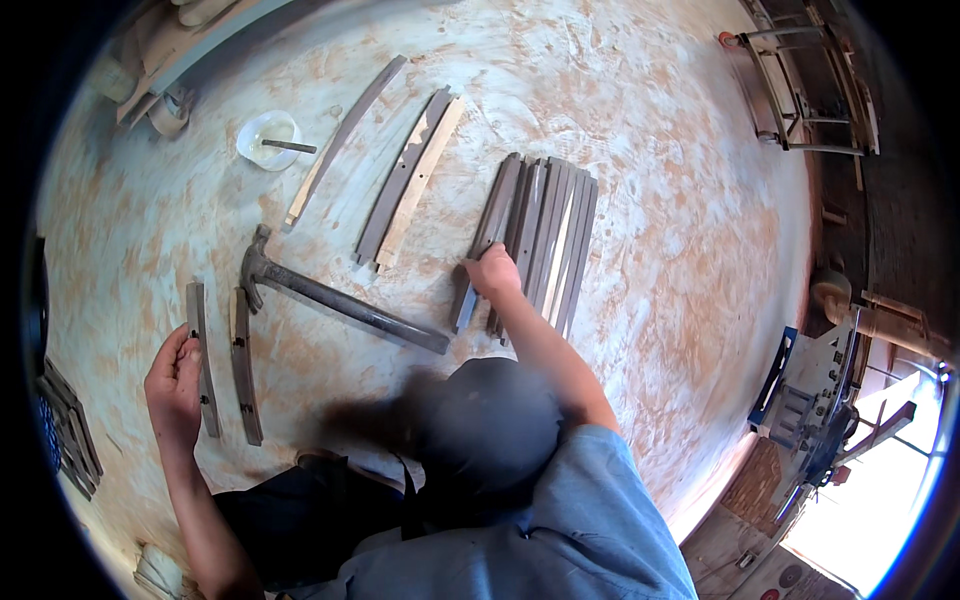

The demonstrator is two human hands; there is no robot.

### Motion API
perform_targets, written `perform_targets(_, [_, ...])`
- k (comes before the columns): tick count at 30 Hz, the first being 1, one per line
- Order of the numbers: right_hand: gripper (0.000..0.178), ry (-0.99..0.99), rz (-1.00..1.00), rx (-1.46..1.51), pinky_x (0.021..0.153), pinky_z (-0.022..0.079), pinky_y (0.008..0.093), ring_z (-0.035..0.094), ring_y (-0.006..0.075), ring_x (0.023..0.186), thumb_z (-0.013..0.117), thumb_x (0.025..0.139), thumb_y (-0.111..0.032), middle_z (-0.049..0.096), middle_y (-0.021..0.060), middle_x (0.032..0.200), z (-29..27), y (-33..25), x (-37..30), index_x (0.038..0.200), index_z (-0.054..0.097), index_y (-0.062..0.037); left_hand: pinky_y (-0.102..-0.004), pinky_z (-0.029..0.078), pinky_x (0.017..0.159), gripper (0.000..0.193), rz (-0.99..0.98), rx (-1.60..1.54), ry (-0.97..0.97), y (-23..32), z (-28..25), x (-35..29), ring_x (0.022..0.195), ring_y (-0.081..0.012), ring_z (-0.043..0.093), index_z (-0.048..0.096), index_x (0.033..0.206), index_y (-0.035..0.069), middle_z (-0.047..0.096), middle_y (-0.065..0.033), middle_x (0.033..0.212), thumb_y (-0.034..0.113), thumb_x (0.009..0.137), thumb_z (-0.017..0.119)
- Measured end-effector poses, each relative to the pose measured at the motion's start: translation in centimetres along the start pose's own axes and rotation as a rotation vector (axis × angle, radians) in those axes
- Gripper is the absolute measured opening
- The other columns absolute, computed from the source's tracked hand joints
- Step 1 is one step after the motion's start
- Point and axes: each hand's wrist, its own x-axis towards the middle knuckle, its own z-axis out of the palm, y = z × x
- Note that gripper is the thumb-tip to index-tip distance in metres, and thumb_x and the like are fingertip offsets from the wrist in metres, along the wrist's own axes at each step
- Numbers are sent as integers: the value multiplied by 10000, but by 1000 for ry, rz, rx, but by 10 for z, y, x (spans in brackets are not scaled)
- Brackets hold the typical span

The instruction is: The person assembles a wooden frame on the floor using a hammer and nails. They repeatedly measure the frame with a tape measure to ensure alignment and then hammer nails into the joints to secure the pieces together.

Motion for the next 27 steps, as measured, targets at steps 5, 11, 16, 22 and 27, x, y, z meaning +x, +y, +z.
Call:
perform_targets(5, [283, -420, -74, 799, 662, 555, 280, 627, 168, 787, 620, 924, -186, 633, 103, 1014, -19, -8, -27, 1126, 520, -13, -271, 503, 810, 362, 8, -11, -9, 6, -3, -8, 889, -142, 617, 567, 1259, -44, 664, -131, 1029, 62, 914, 598])
perform_targets(11, [377, -900, -363, 792, 739, 547, 290, 635, 182, 972, 627, 900, -70, 640, 111, 1173, -45, -72, -88, 1259, 514, -66, -274, 504, 819, 363, 58, -164, -173, 29, 23, -12, 896, -143, 614, 573, 1259, -16, 661, -116, 1038, 16, 898, 592])
perform_targets(16, [523, -1258, -643, 283, 841, 505, 330, 575, 185, 1113, 625, 882, -75, 602, 99, 1277, -52, -182, -157, 1374, 447, -93, -325, 480, 930, 478, 119, -476, -379, 59, 51, -17, 1098, -183, 574, 489, 1342, 2, 597, -137, 1224, 15, 876, 593])
perform_targets(22, [402, -1141, -730, -83, 746, 532, 326, 618, 167, 843, 636, 915, -246, 643, 71, 921, -16, -247, -193, 1208, 586, 25, -324, 495, 812, 150, -130, -915, -179, 51, 34, -5, 831, -172, 614, 567, 1026, 10, 647, -89, 889, 101, 907, 585])
perform_targets(27, [695, -610, -437, 179, 507, 504, 295, 611, 158, 669, 665, 874, -300, 614, 131, 967, -4, -242, -80, 1384, 378, 75, -302, 454, 543, 274, -208, -1063, 143, 61, -17, -6, 581, -160, 542, 509, 1065, 43, 555, -52, 696, 283, 954, 580])
